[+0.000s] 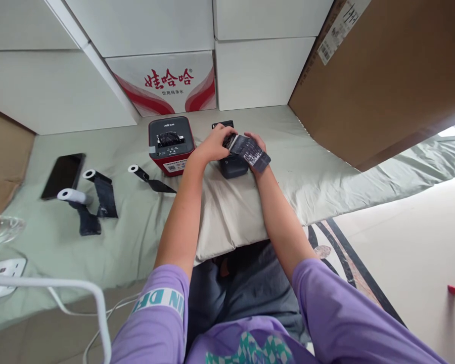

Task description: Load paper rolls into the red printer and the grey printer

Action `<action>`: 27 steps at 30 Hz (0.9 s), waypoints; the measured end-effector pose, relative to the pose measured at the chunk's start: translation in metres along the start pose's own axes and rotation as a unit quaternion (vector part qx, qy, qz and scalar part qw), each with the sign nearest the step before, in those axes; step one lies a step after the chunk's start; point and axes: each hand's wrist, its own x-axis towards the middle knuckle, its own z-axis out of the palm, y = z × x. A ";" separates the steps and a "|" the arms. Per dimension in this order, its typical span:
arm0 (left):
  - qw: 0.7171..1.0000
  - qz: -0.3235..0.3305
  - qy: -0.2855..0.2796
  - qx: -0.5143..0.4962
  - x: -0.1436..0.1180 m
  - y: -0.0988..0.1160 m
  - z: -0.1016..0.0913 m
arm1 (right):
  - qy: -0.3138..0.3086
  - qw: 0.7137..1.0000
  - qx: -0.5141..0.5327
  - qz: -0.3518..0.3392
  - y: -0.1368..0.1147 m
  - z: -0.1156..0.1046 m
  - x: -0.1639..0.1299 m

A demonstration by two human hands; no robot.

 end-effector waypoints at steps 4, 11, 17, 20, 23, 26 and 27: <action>1.000 0.002 -0.017 0.025 0.001 -0.006 0.008 | 0.006 0.999 0.036 0.029 -0.005 0.007 -0.001; 0.999 -0.015 -0.005 0.036 0.000 -0.006 0.009 | 0.000 1.000 0.025 0.015 -0.005 0.007 -0.007; 0.997 -0.025 0.013 0.072 0.000 -0.006 0.016 | -0.003 0.999 0.031 0.010 -0.003 0.006 -0.004; 0.998 -0.023 0.015 0.064 -0.001 -0.005 0.013 | -0.003 1.000 0.029 0.007 -0.002 0.005 -0.003; 0.998 -0.019 0.051 0.022 -0.006 0.003 -0.004 | -0.004 1.000 0.022 0.005 -0.001 0.005 -0.003; 0.994 -0.061 0.082 0.029 -0.011 0.014 -0.022 | -0.002 1.000 0.020 0.005 -0.001 0.006 -0.003; 0.993 -0.076 0.079 0.040 -0.011 0.017 -0.024 | 0.000 1.000 0.020 0.007 -0.002 0.006 -0.004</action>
